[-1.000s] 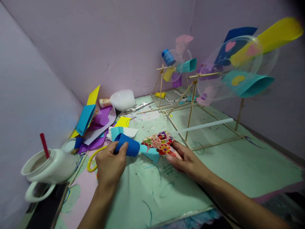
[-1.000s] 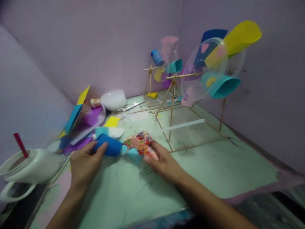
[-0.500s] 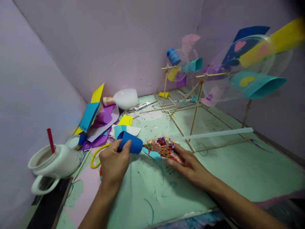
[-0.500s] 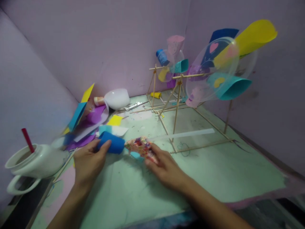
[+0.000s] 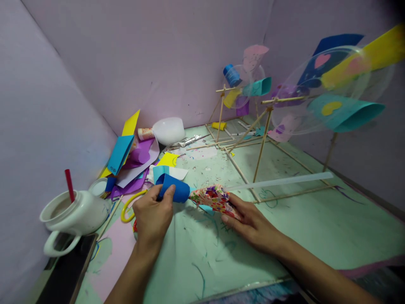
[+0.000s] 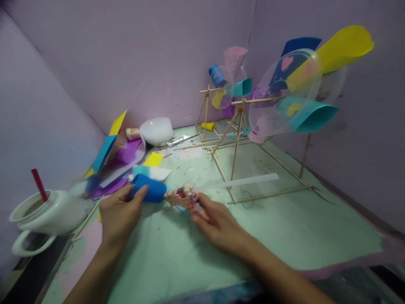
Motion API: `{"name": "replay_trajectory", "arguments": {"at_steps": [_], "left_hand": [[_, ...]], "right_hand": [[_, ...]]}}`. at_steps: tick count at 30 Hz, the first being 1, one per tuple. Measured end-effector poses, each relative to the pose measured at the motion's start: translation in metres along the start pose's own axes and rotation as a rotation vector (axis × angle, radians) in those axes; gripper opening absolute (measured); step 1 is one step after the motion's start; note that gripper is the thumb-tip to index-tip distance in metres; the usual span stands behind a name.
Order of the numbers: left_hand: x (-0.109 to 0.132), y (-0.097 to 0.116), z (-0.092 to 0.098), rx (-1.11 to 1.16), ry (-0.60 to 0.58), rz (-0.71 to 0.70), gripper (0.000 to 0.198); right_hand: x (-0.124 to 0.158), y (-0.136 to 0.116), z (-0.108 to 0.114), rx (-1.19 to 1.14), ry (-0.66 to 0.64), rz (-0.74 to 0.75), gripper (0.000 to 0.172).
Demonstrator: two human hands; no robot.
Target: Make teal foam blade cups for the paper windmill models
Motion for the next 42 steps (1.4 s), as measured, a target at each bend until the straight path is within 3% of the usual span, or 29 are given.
{"name": "replay_trajectory", "arguments": {"at_steps": [11,16,20,34,38,42], "left_hand": [[-0.003,-0.001,0.001,0.009,0.031,-0.005,0.021],[-0.001,0.001,0.001,0.014,0.029,-0.028,0.02],[0.001,0.002,0.001,0.009,0.022,-0.034,0.02],[0.005,0.007,0.003,0.03,0.078,-0.209,0.018],[0.004,0.006,0.003,0.03,0.079,-0.219,0.017],[0.003,0.006,0.004,-0.001,0.09,-0.241,0.018]], "right_hand": [[0.001,0.0,0.003,-0.017,0.037,0.008,0.045],[0.001,0.006,0.006,-0.038,0.134,-0.006,0.045],[0.001,0.004,0.005,-0.037,0.113,-0.008,0.046],[-0.002,0.008,0.008,-0.063,0.168,0.015,0.046],[-0.002,0.018,0.014,-0.143,0.334,-0.057,0.048],[-0.006,0.02,0.015,-0.309,0.406,-0.235,0.033]]}}
Point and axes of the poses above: each hand's wrist, its own x-axis away from the middle knuckle, its own z-axis out of the back of the hand, y = z × x, the point moved 4 cm from there along -x, towards the middle knuckle, and after that the axes turned 14 degrees about -x, right-handed, at the moved point
